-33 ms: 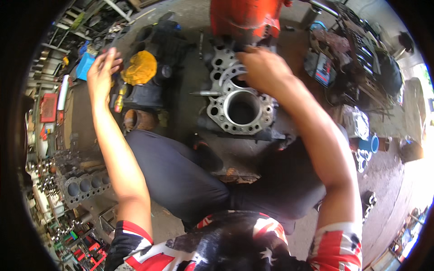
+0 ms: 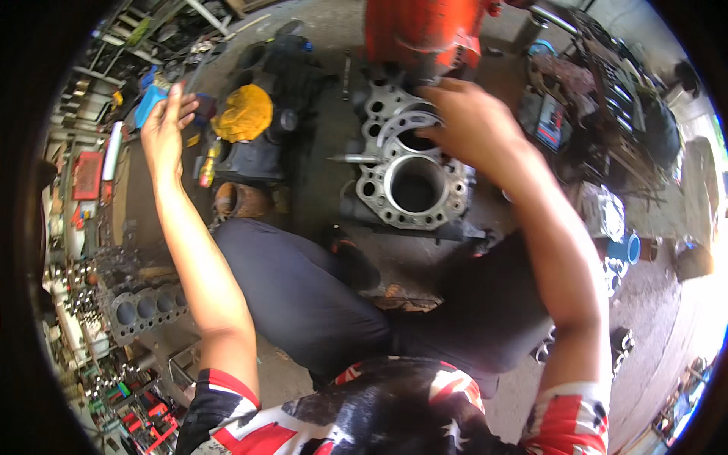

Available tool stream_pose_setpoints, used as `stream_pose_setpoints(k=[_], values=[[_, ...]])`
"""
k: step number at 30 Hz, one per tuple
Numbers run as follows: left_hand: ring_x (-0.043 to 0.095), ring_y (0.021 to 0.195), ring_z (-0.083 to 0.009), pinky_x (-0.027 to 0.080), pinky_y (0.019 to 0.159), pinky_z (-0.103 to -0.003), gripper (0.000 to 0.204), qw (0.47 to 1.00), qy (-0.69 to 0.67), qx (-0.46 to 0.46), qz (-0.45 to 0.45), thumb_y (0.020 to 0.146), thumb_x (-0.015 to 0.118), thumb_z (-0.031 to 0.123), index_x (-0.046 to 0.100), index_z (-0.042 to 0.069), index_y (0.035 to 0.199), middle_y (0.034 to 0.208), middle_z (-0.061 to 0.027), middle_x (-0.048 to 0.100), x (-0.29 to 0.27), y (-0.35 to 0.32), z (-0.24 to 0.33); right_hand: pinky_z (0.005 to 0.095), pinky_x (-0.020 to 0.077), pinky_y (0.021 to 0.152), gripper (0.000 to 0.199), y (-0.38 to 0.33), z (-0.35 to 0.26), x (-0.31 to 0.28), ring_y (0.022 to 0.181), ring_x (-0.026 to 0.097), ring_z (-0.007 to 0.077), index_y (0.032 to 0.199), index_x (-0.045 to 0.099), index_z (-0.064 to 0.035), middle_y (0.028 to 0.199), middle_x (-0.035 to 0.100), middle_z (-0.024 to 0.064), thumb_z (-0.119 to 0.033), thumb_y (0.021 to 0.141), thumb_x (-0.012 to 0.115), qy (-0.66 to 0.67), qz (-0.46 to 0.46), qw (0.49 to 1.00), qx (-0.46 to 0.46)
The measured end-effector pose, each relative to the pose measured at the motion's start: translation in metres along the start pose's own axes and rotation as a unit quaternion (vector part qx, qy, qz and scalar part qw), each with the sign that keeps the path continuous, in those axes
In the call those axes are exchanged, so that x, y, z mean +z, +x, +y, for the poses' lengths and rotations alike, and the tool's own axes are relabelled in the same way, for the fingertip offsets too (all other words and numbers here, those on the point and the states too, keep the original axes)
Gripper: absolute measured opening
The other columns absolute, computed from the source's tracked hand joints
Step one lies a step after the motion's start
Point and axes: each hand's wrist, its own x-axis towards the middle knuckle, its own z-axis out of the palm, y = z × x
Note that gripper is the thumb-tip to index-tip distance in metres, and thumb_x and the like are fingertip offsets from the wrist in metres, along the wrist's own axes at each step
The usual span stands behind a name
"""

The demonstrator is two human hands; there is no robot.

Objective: The person sits on the floor and uses a caliper to measure the inner diameter of a cylinder in an engine block. They repeatedly insert the caliper, adjust its jaws, and read the measurement.

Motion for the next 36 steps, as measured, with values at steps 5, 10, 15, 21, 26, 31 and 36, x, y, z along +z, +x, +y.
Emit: stream_pose_setpoints(k=[5, 10, 15, 21, 26, 31, 36], values=[[0.063, 0.068, -0.0098, 0.053, 0.064, -0.024, 0.033, 0.995, 0.038, 0.089, -0.004, 0.103, 0.058, 0.009, 0.058, 0.009, 0.136, 0.092, -0.0064, 0.068, -0.063, 0.026, -0.063, 0.0390, 0.0522, 0.097, 0.049, -0.122, 0.037, -0.065, 0.110, 0.067, 0.0310, 0.129, 0.064, 0.0003, 0.123, 0.067, 0.0183, -0.016, 0.085, 0.078, 0.118, 0.128, 0.974, 0.145], [0.070, 0.087, -0.0179, 0.056, 0.082, -0.035, 0.032, 0.950, 0.299, 0.026, -0.083, 0.094, 0.069, 0.013, 0.068, 0.009, 0.125, 0.114, -0.0116, 0.073, -0.063, 0.043, -0.148, 0.0423, 0.0281, 0.118, 0.058, -0.251, 0.025, -0.025, 0.139, 0.045, 0.0325, 0.141, 0.053, 0.0041, 0.142, 0.056, 0.0216, -0.040, 0.104, 0.049, 0.175, 0.188, 0.885, 0.387], [0.068, 0.090, -0.0162, 0.053, 0.075, -0.029, 0.044, 0.972, 0.116, 0.017, -0.204, 0.096, 0.070, 0.033, 0.066, 0.005, 0.129, 0.108, -0.0100, 0.073, -0.042, 0.018, -0.129, 0.0366, 0.0527, 0.087, 0.025, -0.323, 0.014, -0.023, 0.095, 0.066, 0.0224, 0.114, 0.069, 0.0001, 0.106, 0.069, 0.0137, -0.019, 0.097, 0.065, 0.111, 0.261, 0.833, 0.475], [0.062, 0.101, -0.0143, 0.047, 0.086, -0.029, 0.046, 0.971, 0.059, -0.024, -0.228, 0.106, 0.054, 0.035, 0.054, 0.007, 0.142, 0.125, -0.0072, 0.065, -0.047, -0.065, -0.097, 0.0326, 0.0461, 0.062, 0.032, -0.344, 0.074, -0.040, 0.063, 0.054, 0.0142, 0.081, 0.063, -0.0012, 0.067, 0.061, 0.0051, -0.027, 0.085, 0.081, 0.180, 0.286, 0.744, 0.576], [0.059, 0.120, -0.0240, 0.043, 0.107, -0.039, 0.057, 0.957, -0.019, -0.085, -0.276, 0.108, 0.039, 0.044, 0.054, 0.000, 0.140, 0.132, -0.0142, 0.061, -0.061, -0.160, -0.076, 0.0375, 0.0547, 0.070, 0.039, -0.305, 0.172, -0.020, 0.076, 0.071, 0.0230, 0.090, 0.067, 0.0031, 0.079, 0.071, 0.0111, -0.033, 0.083, 0.081, 0.174, 0.315, 0.753, 0.551], [0.058, 0.121, -0.0347, 0.047, 0.103, -0.044, 0.065, 0.978, 0.140, -0.081, -0.129, 0.108, 0.040, 0.048, 0.052, -0.007, 0.142, 0.139, -0.0268, 0.055, -0.056, -0.225, -0.021, 0.0433, 0.0518, 0.097, 0.068, -0.239, 0.265, 0.016, 0.111, 0.066, 0.0375, 0.125, 0.062, 0.0031, 0.115, 0.070, 0.0256, -0.045, 0.080, 0.080, 0.103, 0.278, 0.773, 0.561], [0.049, 0.134, -0.0384, 0.039, 0.111, -0.046, 0.056, 0.960, 0.267, 0.029, -0.073, 0.107, 0.046, 0.036, 0.042, 0.000, 0.150, 0.148, -0.0263, 0.046, -0.048, -0.253, -0.020, 0.0459, 0.0542, 0.092, 0.074, -0.191, 0.316, 0.022, 0.107, 0.069, 0.0409, 0.114, 0.069, 0.0063, 0.114, 0.070, 0.0289, -0.056, 0.076, 0.081, 0.021, 0.194, 0.784, 0.590]])
